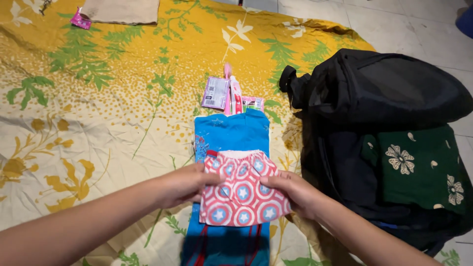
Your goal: The person folds several garments and places them into a black backpack on a bed. They fold a dark green floral skirt, a blue shirt, and a white shirt, then add toiletries before closing the bag.
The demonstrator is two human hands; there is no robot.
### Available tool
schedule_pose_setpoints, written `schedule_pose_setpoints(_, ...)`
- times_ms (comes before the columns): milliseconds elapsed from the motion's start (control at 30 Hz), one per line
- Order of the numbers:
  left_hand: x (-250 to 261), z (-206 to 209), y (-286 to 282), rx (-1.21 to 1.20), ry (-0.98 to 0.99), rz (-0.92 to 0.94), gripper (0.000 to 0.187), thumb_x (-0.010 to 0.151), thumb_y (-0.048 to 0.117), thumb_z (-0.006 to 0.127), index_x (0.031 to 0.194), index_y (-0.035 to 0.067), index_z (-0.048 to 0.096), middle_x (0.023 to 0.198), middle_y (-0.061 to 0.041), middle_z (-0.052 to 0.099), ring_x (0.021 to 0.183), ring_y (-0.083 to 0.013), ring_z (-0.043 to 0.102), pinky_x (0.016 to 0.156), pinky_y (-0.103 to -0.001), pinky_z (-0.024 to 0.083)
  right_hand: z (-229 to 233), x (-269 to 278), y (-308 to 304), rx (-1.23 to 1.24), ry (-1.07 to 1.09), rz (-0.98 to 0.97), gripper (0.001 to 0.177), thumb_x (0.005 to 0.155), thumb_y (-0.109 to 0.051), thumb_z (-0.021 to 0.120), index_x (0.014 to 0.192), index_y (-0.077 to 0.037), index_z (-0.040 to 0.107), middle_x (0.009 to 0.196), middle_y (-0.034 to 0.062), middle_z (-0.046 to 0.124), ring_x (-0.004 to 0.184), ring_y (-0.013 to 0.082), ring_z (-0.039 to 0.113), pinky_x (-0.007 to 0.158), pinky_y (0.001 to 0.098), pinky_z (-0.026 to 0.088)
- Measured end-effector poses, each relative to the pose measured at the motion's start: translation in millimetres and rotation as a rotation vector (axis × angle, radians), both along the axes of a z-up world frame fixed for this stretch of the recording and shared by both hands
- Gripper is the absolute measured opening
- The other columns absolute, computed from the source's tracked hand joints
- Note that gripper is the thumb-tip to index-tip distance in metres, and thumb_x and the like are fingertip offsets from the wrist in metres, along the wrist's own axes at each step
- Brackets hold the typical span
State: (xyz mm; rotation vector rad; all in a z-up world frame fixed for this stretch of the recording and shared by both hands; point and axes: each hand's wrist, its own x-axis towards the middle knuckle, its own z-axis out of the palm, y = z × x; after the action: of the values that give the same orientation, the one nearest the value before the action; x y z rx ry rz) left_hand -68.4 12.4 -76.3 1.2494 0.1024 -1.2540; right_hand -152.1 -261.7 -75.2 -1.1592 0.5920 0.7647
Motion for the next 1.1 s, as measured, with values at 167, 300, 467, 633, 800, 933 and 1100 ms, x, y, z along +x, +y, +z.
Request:
schedule_pose_setpoints(167, 1.2, -14.0, 1.2, 0.118, -0.142, -0.075, 0.034, 0.092, 0.015, 0.063, 0.126, 0.007, 0.064, 0.105, -0.008, 0.077, 0.086, -0.0156, 0.073, 0.078, -0.034, 0.061, 10.6, 0.4, 7.7, -0.025, -0.13, -0.013, 0.053, 0.084, -0.015, 0.069, 0.136, -0.009, 0.057, 0.106, 0.003, 0.079, 0.087, 0.0123, 0.076, 0.079, 0.0317, 0.061)
schedule_pose_setpoints(300, 28.0, -24.2, -2.9, 0.116, -0.369, -0.03, 0.038, 0.097, 0.021, 0.064, 0.13, 0.002, 0.064, 0.104, -0.009, 0.076, 0.084, -0.0139, 0.071, 0.075, -0.032, 0.058, -6.4, 18.6, -4.1, -0.055, -0.313, -0.037, 0.068, 0.085, -0.009, 0.07, 0.149, -0.013, 0.049, 0.096, -0.0001, 0.073, 0.078, 0.009, 0.068, 0.067, 0.0284, 0.055)
schedule_pose_setpoints(467, 57.0, 9.7, -12.5, 0.07, -0.519, 0.127, 0.047, 0.094, 0.019, 0.062, 0.14, 0.008, 0.055, 0.105, -0.004, 0.076, 0.086, -0.0105, 0.072, 0.077, -0.029, 0.059, -16.1, 59.0, -6.9, -0.176, -0.47, -0.04, 0.066, 0.093, -0.013, 0.07, 0.156, -0.015, 0.048, 0.09, 0.0083, 0.064, 0.068, 0.0183, 0.059, 0.055, 0.0331, 0.045)
schedule_pose_setpoints(633, 62.1, 20.8, -12.2, 0.286, -0.763, 0.108, 0.057, 0.094, 0.017, 0.061, 0.148, 0.012, 0.046, 0.104, -0.012, 0.073, 0.085, -0.0177, 0.069, 0.074, -0.034, 0.057, -11.9, 73.7, 10.4, -0.454, -0.647, -0.069, 0.058, 0.09, -0.016, 0.068, 0.145, -0.009, 0.048, 0.121, 0.008, 0.071, 0.103, 0.016, 0.069, 0.086, 0.0312, 0.056)
schedule_pose_setpoints(800, 31.3, 30.8, 15.2, 0.673, -1.986, -0.186, 0.068, 0.089, 0.019, 0.064, 0.151, 0.007, 0.038, 0.148, -0.022, 0.047, 0.134, -0.0358, 0.048, 0.11, -0.049, 0.039, -3.8, 40.3, 3.6, -1.341, -1.257, 0.172, 0.07, 0.095, -0.018, 0.069, 0.154, -0.001, 0.035, 0.15, 0.0254, 0.045, 0.137, 0.0414, 0.045, 0.114, 0.0477, 0.039)
schedule_pose_setpoints(933, 6.1, 20.6, 37.6, 0.643, -2.314, -0.597, 0.077, 0.079, 0.022, 0.062, 0.151, 0.011, 0.038, 0.16, -0.018, 0.034, 0.147, -0.0343, 0.031, 0.117, -0.056, 0.022, 6.8, 10.7, -11.8, -1.559, -1.667, 0.635, 0.067, 0.093, -0.016, 0.068, 0.155, -0.016, 0.041, 0.158, 0.0172, 0.041, 0.149, 0.0328, 0.039, 0.125, 0.0491, 0.032)
schedule_pose_setpoints(1100, -17.9, -11.6, 57.0, 0.283, -2.274, -0.898, 0.075, 0.083, 0.021, 0.056, 0.154, 0.011, 0.034, 0.164, -0.014, 0.029, 0.152, -0.0306, 0.023, 0.122, -0.055, 0.014, 4.4, -13.0, -5.2, -1.403, -1.833, 1.086, 0.075, 0.082, -0.023, 0.067, 0.153, -0.019, 0.044, 0.158, 0.0091, 0.041, 0.146, 0.0278, 0.038, 0.121, 0.0534, 0.024)
